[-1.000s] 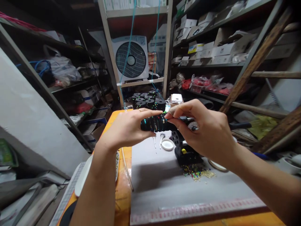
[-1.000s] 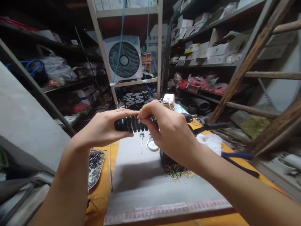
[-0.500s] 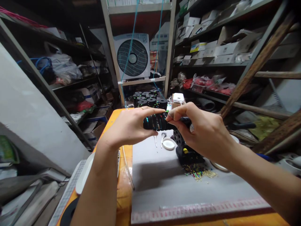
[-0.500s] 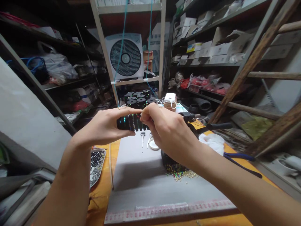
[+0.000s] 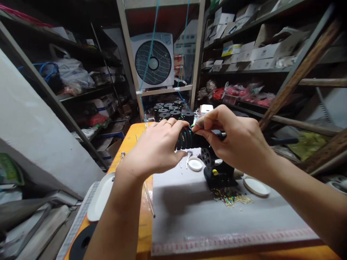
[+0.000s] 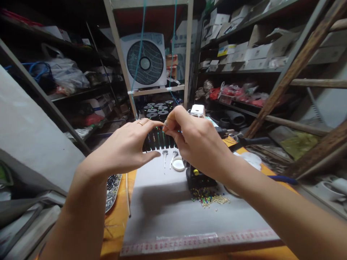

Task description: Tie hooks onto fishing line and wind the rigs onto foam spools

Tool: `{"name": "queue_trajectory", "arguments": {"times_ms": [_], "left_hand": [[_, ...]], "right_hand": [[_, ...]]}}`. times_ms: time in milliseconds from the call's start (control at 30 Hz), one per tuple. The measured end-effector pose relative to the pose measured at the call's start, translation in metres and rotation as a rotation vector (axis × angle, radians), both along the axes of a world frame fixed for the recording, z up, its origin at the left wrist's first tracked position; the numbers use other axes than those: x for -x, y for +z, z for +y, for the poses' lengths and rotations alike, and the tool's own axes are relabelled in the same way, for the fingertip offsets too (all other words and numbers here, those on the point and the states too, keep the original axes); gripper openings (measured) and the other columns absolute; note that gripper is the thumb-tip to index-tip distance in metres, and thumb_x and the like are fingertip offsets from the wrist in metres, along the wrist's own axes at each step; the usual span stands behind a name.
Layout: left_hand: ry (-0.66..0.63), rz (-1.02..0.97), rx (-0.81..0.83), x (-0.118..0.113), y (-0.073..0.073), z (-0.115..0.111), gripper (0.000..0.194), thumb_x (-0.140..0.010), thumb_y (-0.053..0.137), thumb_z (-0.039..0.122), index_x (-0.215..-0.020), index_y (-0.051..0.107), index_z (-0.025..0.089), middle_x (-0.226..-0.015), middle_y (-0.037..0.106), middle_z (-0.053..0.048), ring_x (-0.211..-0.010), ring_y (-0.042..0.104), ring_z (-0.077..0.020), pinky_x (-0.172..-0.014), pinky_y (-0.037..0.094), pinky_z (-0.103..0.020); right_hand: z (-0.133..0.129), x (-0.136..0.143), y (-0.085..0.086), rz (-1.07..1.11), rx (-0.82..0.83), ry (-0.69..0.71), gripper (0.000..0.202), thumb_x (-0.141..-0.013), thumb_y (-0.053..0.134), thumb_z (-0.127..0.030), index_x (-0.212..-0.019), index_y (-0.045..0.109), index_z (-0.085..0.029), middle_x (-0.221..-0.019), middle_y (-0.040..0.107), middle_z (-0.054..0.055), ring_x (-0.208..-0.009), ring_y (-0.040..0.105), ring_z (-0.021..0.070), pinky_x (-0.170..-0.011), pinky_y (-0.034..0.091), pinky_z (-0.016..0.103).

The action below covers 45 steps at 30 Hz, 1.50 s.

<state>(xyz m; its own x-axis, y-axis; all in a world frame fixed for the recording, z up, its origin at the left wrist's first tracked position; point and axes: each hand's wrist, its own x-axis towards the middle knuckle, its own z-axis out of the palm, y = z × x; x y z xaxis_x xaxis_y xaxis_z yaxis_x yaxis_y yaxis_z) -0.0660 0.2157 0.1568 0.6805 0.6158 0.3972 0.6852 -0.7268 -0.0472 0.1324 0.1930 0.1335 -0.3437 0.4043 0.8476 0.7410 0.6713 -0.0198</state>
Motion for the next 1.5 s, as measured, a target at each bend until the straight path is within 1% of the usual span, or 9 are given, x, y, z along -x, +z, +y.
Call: {"name": "queue_trajectory", "arguments": {"times_ms": [167,333,533,833,1000,1067,1167,1267,1500], "left_hand": [[0.015,-0.034,-0.003,-0.001,0.000,0.003,0.052,-0.080,0.065,0.030,-0.130,0.052,0.020,-0.126,0.064,-0.007,-0.113,0.060,-0.0281,-0.087,0.050,-0.041],[-0.008,-0.052,0.034,0.000,0.000,0.004,0.049,-0.081,0.066,0.028,-0.127,0.053,0.020,-0.125,0.065,-0.007,-0.113,0.061,-0.0274,-0.088,0.050,-0.042],[-0.012,-0.059,0.022,-0.001,0.000,0.004,0.048,-0.079,0.067,0.029,-0.125,0.054,0.019,-0.123,0.065,-0.007,-0.112,0.061,-0.0280,-0.087,0.051,-0.042],[-0.014,-0.057,0.006,0.000,-0.002,0.005,0.050,-0.081,0.063,0.031,-0.129,0.051,0.020,-0.127,0.065,-0.008,-0.113,0.062,-0.0272,-0.091,0.051,-0.042],[-0.020,-0.063,0.007,0.002,-0.003,0.006,0.053,-0.080,0.065,0.031,-0.130,0.050,0.022,-0.129,0.064,-0.008,-0.117,0.061,-0.0275,-0.094,0.049,-0.041],[-0.008,-0.065,0.009,0.002,-0.002,0.006,0.055,-0.079,0.067,0.031,-0.131,0.049,0.024,-0.130,0.064,-0.007,-0.116,0.061,-0.0271,-0.093,0.050,-0.040],[0.004,-0.062,0.026,0.004,-0.001,0.003,0.060,-0.078,0.070,0.028,-0.133,0.047,0.025,-0.131,0.063,-0.006,-0.116,0.061,-0.0263,-0.093,0.050,-0.038],[0.030,-0.063,0.020,0.006,0.000,0.001,0.064,-0.076,0.072,0.031,-0.134,0.045,0.026,-0.133,0.060,-0.006,-0.117,0.060,-0.0266,-0.093,0.049,-0.038],[0.068,-0.032,0.043,0.013,0.001,-0.001,0.071,-0.076,0.073,0.039,-0.138,0.042,0.027,-0.133,0.055,-0.007,-0.118,0.057,-0.0283,-0.095,0.047,-0.041]], "right_hand": [[0.001,-0.001,0.005,-0.068,-0.011,0.020,0.012,-0.088,0.056,-0.008,-0.088,0.049,-0.017,-0.083,0.069,0.004,-0.069,0.069,0.0151,-0.057,0.049,0.023],[-0.001,-0.001,0.006,-0.187,-0.054,-0.036,0.012,-0.089,0.052,-0.004,-0.086,0.052,-0.016,-0.080,0.068,0.004,-0.064,0.066,0.0143,-0.054,0.046,0.024],[-0.005,0.001,0.001,-0.319,-0.144,-0.041,0.016,-0.089,0.046,-0.001,-0.090,0.054,-0.015,-0.078,0.064,0.004,-0.069,0.063,0.0157,-0.065,0.052,0.028],[-0.012,-0.002,-0.010,-0.462,-0.292,-0.002,0.020,-0.093,0.042,-0.001,-0.100,0.060,-0.008,-0.103,0.072,0.017,-0.106,0.069,0.0250,-0.092,0.058,0.038],[-0.033,-0.022,-0.043,-0.516,-0.086,-0.008,0.046,-0.090,0.040,0.004,-0.133,0.051,-0.009,-0.147,0.047,0.019,-0.145,0.032,0.0303,-0.112,0.043,0.050],[-0.047,-0.031,-0.062,-0.516,0.050,-0.018,0.056,-0.087,0.039,0.007,-0.136,0.051,-0.017,-0.150,0.044,0.014,-0.145,0.030,0.0312,-0.109,0.044,0.053],[-0.063,-0.039,-0.088,-0.389,0.340,-0.036,0.031,-0.089,0.047,-0.003,-0.105,0.068,-0.019,-0.117,0.064,0.013,-0.112,0.056,0.0277,-0.084,0.056,0.044],[-0.066,-0.040,-0.105,-0.310,0.567,-0.085,0.015,-0.089,0.057,-0.013,-0.083,0.068,-0.021,-0.089,0.064,0.009,-0.087,0.056,0.0242,-0.070,0.054,0.040],[-0.062,-0.033,-0.128,-0.198,0.583,-0.116,0.017,-0.090,0.056,-0.013,-0.082,0.070,-0.019,-0.087,0.063,0.009,-0.087,0.056,0.0242,-0.074,0.052,0.041]]}}
